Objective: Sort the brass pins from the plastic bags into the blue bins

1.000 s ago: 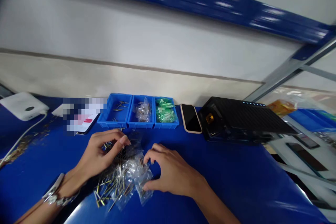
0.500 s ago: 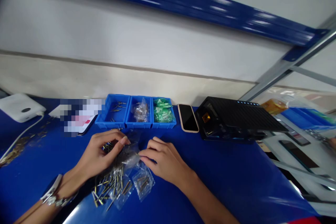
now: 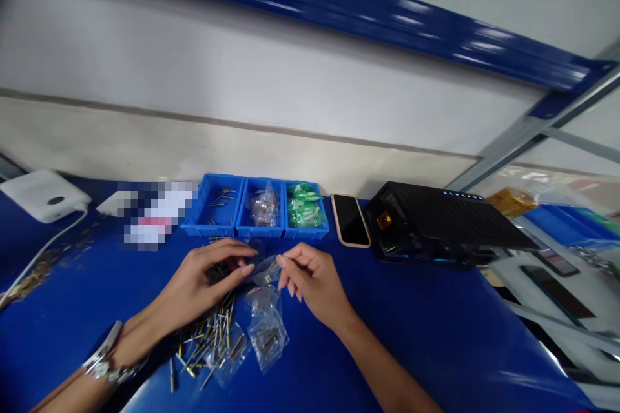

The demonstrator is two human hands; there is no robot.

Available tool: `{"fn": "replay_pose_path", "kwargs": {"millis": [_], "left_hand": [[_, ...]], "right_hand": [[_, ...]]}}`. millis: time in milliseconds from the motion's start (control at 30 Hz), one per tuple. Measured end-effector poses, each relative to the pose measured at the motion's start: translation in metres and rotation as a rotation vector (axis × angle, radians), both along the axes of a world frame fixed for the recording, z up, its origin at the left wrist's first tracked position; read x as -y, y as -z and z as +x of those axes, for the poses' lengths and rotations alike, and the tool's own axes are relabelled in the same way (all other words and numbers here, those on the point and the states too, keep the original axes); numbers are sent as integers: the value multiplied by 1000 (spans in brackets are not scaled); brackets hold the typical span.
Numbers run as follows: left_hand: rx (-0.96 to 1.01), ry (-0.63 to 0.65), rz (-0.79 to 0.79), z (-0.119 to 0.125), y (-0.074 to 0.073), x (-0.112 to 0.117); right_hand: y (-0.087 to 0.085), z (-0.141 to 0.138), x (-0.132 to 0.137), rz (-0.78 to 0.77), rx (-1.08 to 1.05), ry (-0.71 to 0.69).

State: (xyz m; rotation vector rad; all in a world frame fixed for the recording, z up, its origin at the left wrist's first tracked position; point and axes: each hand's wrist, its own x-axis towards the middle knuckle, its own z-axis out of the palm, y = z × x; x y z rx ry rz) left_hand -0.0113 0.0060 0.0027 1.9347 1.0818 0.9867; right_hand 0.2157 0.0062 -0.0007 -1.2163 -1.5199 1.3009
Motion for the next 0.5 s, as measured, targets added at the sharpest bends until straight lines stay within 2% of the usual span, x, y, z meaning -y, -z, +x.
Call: {"fn": "replay_pose_path", "kwargs": {"millis": [267,433,500], "left_hand": [[16,77,114,-1,1,1],[-61,45,270,-2,2,3],[-50,48,324,-2,2,3]], "right_hand": [[0,-2,9,197,-109,-24],[0,-3,13,404,-74,-64],[-2,-4,15,437,-52,-98]]}}
